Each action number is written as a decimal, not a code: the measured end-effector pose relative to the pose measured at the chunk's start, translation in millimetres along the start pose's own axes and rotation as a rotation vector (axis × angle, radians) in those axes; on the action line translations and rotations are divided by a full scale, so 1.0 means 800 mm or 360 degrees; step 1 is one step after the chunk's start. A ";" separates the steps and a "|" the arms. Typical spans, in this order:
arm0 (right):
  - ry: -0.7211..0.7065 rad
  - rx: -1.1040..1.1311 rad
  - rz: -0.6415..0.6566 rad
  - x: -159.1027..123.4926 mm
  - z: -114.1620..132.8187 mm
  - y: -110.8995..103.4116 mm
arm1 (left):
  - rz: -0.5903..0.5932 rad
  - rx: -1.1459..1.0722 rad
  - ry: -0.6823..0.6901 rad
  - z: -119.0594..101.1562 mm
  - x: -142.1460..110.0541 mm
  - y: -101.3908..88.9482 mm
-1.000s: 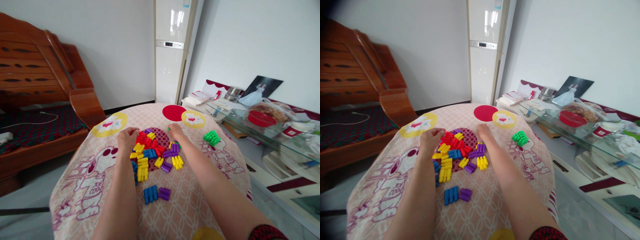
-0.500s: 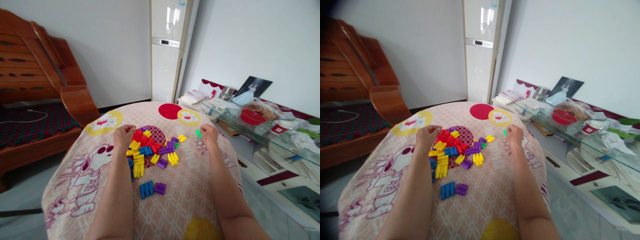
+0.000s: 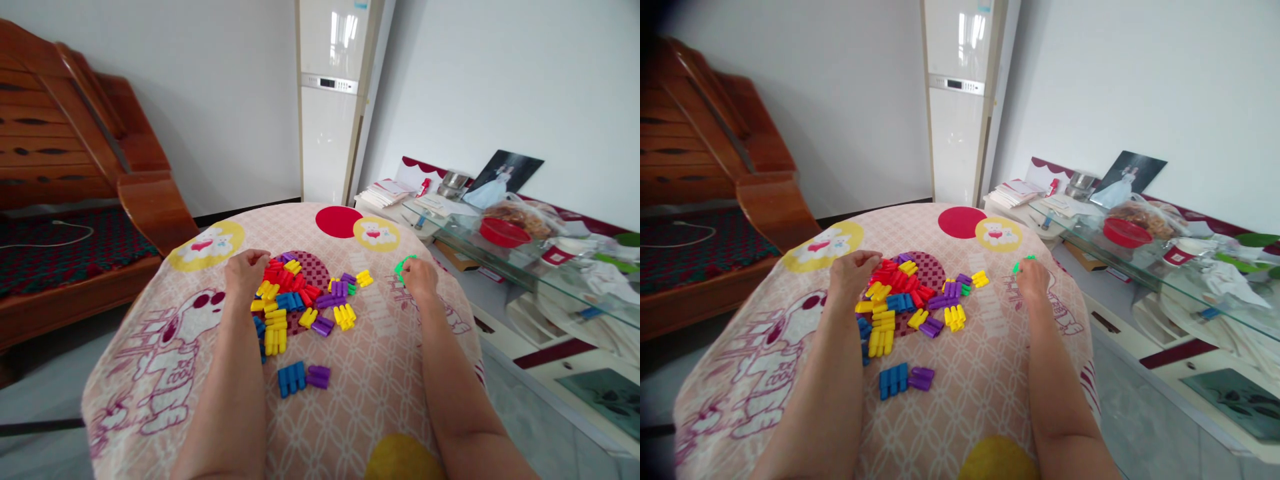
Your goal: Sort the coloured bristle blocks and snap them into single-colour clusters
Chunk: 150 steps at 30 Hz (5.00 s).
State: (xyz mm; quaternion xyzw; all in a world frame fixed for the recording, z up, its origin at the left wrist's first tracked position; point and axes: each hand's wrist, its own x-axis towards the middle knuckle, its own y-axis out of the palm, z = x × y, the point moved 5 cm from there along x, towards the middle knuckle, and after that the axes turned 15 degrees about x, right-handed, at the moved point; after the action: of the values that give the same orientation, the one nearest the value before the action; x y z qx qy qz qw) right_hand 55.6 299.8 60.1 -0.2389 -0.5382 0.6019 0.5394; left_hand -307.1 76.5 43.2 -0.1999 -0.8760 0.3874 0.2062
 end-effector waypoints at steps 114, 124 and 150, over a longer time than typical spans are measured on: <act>-0.0802 0.1649 0.0579 -0.109 0.126 0.079 | 0.0679 0.0483 0.0935 -0.089 -0.065 0.079; -0.0655 0.1131 0.0606 -0.048 0.173 0.101 | 0.0662 0.0398 0.0927 -0.096 -0.071 0.075; -0.0610 0.0789 0.0016 0.007 0.088 0.105 | 0.0443 0.0142 0.0781 -0.094 -0.057 0.071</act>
State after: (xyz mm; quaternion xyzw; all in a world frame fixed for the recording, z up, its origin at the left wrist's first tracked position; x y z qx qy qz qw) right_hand -39.9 291.2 7.3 0.0150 -0.4658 0.7515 0.4670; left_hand -219.4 133.6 37.2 -0.3968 -0.7461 0.3901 0.3656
